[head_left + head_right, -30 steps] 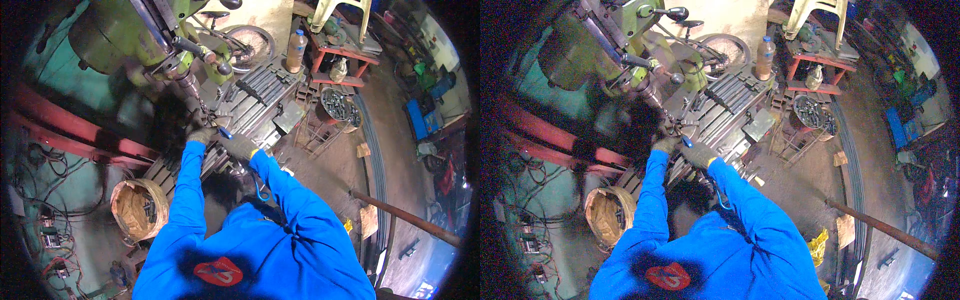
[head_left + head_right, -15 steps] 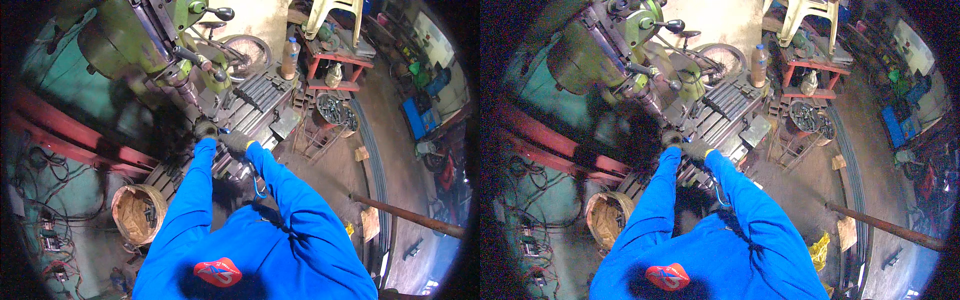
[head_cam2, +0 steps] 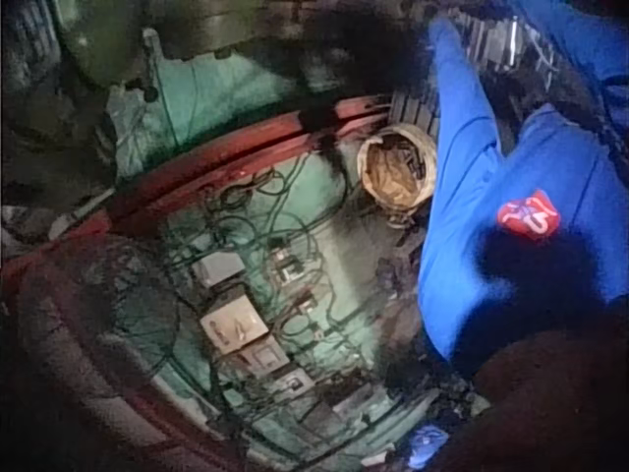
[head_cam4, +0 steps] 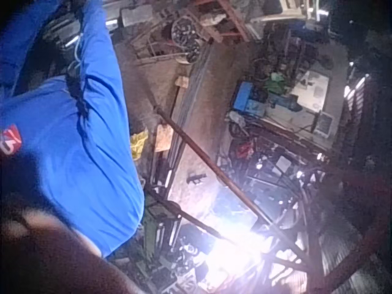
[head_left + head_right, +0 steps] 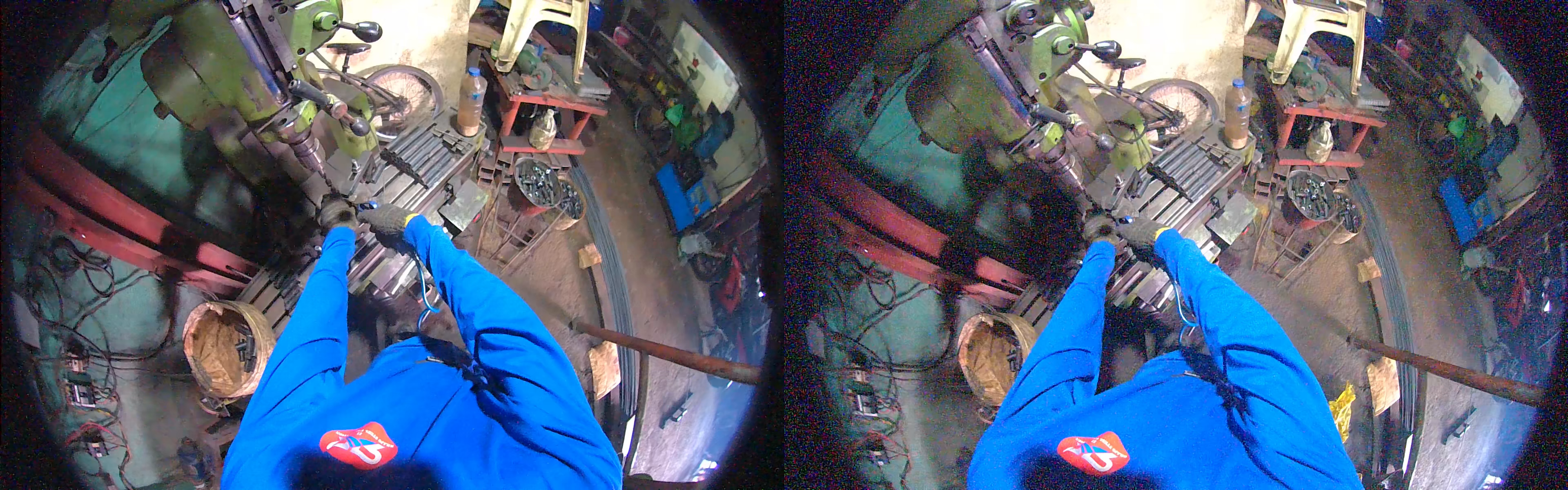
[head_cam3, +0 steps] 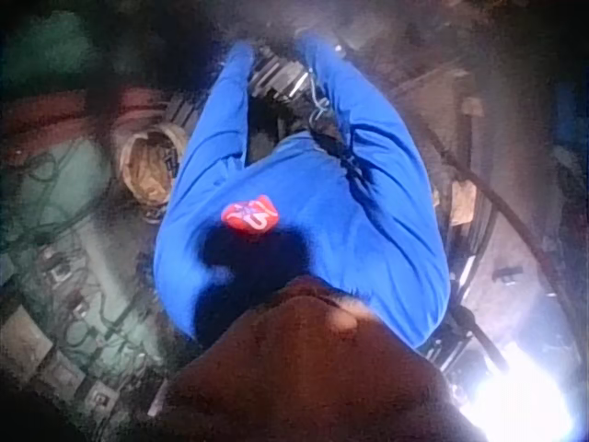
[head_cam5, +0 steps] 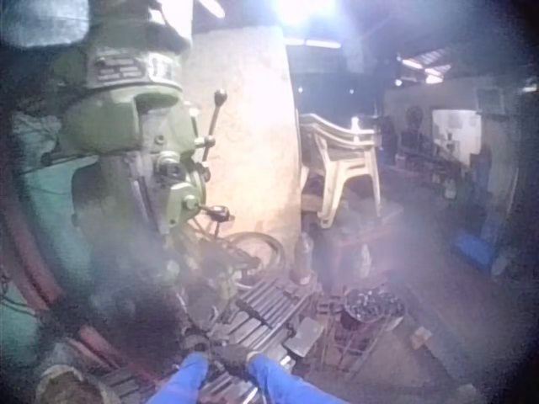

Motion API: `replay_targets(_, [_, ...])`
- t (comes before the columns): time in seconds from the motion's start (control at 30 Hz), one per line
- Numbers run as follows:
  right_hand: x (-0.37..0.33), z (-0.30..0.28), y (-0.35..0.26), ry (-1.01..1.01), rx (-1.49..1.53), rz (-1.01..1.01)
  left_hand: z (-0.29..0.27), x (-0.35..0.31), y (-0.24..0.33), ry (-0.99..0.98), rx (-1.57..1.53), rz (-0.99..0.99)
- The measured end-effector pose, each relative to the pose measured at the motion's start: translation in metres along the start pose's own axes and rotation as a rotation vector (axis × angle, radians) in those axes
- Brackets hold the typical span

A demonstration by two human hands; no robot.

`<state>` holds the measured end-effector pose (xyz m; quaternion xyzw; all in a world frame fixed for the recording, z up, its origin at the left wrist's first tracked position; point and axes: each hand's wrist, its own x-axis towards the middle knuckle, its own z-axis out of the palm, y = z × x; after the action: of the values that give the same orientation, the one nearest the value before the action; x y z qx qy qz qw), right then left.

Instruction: The person operates a green vertical milling machine in a workshop. They use a wrench to tighten a component on the machine's spindle and then manipulate the machine's handwheels and levers to adjust the position of the milling head and table.

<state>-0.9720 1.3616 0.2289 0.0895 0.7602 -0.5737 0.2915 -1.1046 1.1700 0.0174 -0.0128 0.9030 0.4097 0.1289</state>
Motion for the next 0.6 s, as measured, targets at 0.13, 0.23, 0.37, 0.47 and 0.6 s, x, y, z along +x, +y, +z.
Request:
replay_targets(0.13, [0.002,-0.001,0.002,-0.037,0.048,-0.126,0.009,0.017,-0.010,0.013,-0.059,0.021])
replay_targets(0.23, [0.012,0.009,-0.005,-0.067,-0.205,-0.070,-0.001,0.028,-0.026,0.070,-0.087,0.050])
replay_targets(0.37, [-0.024,-0.006,-0.021,-0.073,-0.647,-0.275,0.005,0.006,-0.010,0.042,0.210,0.070])
replay_targets(0.47, [0.004,-0.013,-0.011,0.020,-0.187,0.081,0.008,-0.004,0.027,0.061,0.411,0.078])
replay_targets(0.6, [-0.008,0.006,-0.027,-0.015,-0.107,-0.015,-0.005,-0.004,0.028,0.271,0.451,0.148])
